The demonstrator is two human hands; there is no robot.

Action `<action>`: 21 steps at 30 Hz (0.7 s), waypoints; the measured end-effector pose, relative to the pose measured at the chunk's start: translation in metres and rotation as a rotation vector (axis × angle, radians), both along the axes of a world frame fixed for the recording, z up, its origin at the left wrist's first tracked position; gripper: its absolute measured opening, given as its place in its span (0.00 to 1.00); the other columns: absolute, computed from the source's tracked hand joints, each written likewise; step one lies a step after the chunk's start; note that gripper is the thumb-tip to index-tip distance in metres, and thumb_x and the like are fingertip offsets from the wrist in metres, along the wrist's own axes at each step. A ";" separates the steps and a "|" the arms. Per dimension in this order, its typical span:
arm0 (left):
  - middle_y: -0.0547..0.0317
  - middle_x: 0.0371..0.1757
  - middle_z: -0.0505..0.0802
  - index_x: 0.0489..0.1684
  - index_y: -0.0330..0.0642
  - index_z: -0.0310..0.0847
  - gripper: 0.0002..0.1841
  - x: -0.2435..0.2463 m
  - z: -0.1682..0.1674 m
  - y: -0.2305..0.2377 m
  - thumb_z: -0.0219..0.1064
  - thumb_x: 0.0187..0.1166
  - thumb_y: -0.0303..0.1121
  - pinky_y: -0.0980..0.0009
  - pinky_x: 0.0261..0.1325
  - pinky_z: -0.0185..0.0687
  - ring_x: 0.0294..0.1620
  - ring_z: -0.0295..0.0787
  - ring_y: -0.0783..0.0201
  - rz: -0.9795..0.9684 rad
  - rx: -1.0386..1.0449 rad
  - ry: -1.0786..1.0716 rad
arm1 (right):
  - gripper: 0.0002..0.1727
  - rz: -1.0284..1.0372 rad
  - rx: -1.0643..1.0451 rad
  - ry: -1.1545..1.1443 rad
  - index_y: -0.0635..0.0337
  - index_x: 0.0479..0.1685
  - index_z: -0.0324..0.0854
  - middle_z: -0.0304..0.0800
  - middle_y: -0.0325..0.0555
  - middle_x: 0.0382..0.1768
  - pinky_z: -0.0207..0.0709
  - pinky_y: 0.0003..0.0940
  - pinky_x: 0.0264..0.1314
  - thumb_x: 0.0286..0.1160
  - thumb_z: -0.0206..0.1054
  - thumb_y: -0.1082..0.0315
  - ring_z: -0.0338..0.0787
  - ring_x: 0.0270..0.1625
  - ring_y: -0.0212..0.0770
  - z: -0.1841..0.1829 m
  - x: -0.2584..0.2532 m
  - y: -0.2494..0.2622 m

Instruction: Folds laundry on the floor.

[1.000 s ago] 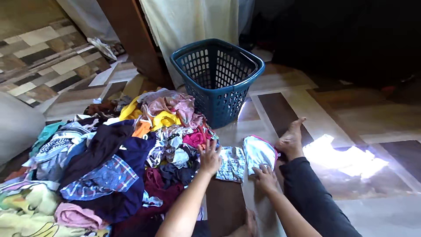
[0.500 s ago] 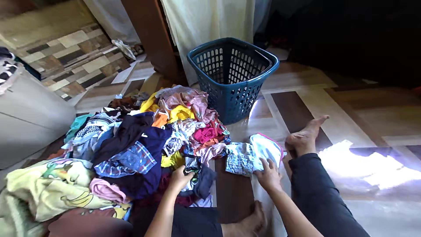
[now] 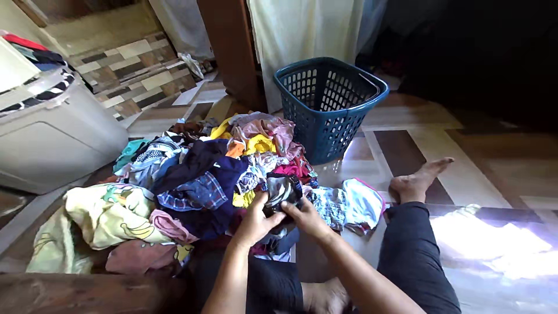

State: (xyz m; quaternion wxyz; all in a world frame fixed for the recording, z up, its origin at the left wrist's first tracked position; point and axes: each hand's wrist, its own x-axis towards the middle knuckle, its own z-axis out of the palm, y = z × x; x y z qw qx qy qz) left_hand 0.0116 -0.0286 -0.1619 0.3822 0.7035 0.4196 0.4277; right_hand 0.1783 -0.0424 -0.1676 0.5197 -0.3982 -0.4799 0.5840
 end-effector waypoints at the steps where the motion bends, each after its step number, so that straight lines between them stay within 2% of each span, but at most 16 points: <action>1: 0.35 0.66 0.86 0.69 0.20 0.74 0.35 -0.002 0.003 -0.003 0.79 0.62 0.31 0.66 0.74 0.78 0.68 0.84 0.59 -0.005 -0.002 0.026 | 0.23 -0.041 -0.033 -0.011 0.74 0.73 0.68 0.89 0.51 0.53 0.86 0.32 0.61 0.86 0.59 0.69 0.91 0.52 0.32 0.009 0.000 0.004; 3: 0.34 0.65 0.86 0.73 0.20 0.71 0.33 -0.008 0.008 -0.008 0.74 0.66 0.23 0.65 0.68 0.83 0.62 0.88 0.58 0.039 -0.034 0.063 | 0.16 -0.087 -0.055 -0.016 0.70 0.67 0.73 0.90 0.47 0.45 0.87 0.31 0.55 0.89 0.54 0.71 0.92 0.46 0.31 0.019 0.006 0.008; 4: 0.38 0.59 0.90 0.70 0.22 0.75 0.27 -0.011 0.010 -0.010 0.70 0.68 0.21 0.66 0.59 0.87 0.54 0.91 0.60 0.099 -0.034 0.081 | 0.14 -0.111 -0.048 -0.018 0.70 0.65 0.74 0.90 0.46 0.44 0.88 0.31 0.53 0.89 0.55 0.71 0.92 0.45 0.31 0.022 0.010 0.010; 6: 0.47 0.45 0.92 0.59 0.26 0.83 0.16 -0.017 0.014 -0.013 0.64 0.74 0.22 0.71 0.43 0.84 0.38 0.88 0.67 0.222 -0.025 0.087 | 0.14 -0.162 -0.025 -0.040 0.70 0.63 0.76 0.90 0.47 0.45 0.87 0.32 0.55 0.86 0.59 0.71 0.92 0.46 0.32 0.027 0.018 0.011; 8: 0.56 0.37 0.90 0.52 0.28 0.85 0.12 -0.023 0.015 -0.014 0.63 0.77 0.24 0.78 0.35 0.80 0.31 0.83 0.75 0.288 -0.018 0.026 | 0.12 -0.178 -0.003 -0.099 0.70 0.58 0.79 0.90 0.46 0.43 0.87 0.31 0.54 0.83 0.63 0.72 0.91 0.45 0.31 0.032 0.026 0.012; 11: 0.63 0.37 0.90 0.54 0.28 0.81 0.12 -0.014 0.022 -0.018 0.62 0.80 0.26 0.78 0.41 0.85 0.34 0.86 0.77 0.212 -0.018 -0.174 | 0.11 -0.044 0.054 -0.257 0.69 0.54 0.83 0.90 0.45 0.40 0.85 0.32 0.54 0.85 0.63 0.69 0.90 0.44 0.30 0.041 0.036 0.015; 13: 0.65 0.38 0.92 0.50 0.31 0.82 0.10 0.004 0.025 -0.025 0.57 0.81 0.25 0.72 0.48 0.89 0.38 0.90 0.73 0.130 0.015 -0.377 | 0.15 0.053 0.129 -0.427 0.69 0.54 0.84 0.90 0.46 0.40 0.83 0.32 0.54 0.88 0.59 0.66 0.88 0.43 0.30 0.051 0.036 0.015; 14: 0.67 0.38 0.93 0.46 0.35 0.83 0.10 0.016 0.026 -0.030 0.53 0.83 0.25 0.68 0.50 0.91 0.39 0.92 0.71 0.100 0.015 -0.486 | 0.16 0.064 0.185 -0.522 0.70 0.53 0.86 0.90 0.48 0.39 0.82 0.33 0.53 0.89 0.58 0.65 0.88 0.43 0.32 0.056 0.034 0.014; 17: 0.65 0.35 0.94 0.35 0.42 0.81 0.18 0.057 0.027 -0.045 0.43 0.86 0.27 0.64 0.52 0.92 0.40 0.94 0.66 0.156 -0.110 -0.783 | 0.16 -0.015 0.349 -0.748 0.69 0.51 0.89 0.93 0.58 0.43 0.82 0.48 0.59 0.87 0.60 0.65 0.92 0.48 0.47 0.068 0.027 0.007; 18: 0.64 0.34 0.92 0.36 0.41 0.79 0.18 0.068 0.027 -0.047 0.40 0.87 0.28 0.65 0.52 0.91 0.40 0.93 0.67 0.212 -0.197 -0.837 | 0.16 -0.047 0.402 -0.793 0.69 0.51 0.90 0.94 0.59 0.45 0.82 0.52 0.61 0.86 0.61 0.65 0.93 0.51 0.51 0.071 0.024 0.003; 19: 0.63 0.36 0.91 0.42 0.39 0.77 0.17 0.077 0.026 -0.048 0.39 0.88 0.29 0.67 0.52 0.89 0.41 0.91 0.69 0.266 -0.286 -0.842 | 0.16 -0.076 0.474 -0.835 0.68 0.49 0.91 0.94 0.58 0.46 0.83 0.54 0.60 0.85 0.61 0.65 0.93 0.52 0.53 0.072 0.021 -0.003; 21: 0.56 0.46 0.87 0.59 0.31 0.75 0.16 0.083 0.020 -0.046 0.41 0.92 0.28 0.72 0.55 0.84 0.47 0.86 0.70 0.328 -0.411 -0.641 | 0.14 -0.077 0.606 -0.920 0.65 0.48 0.91 0.94 0.57 0.44 0.86 0.54 0.56 0.83 0.61 0.66 0.94 0.50 0.54 0.071 0.011 -0.019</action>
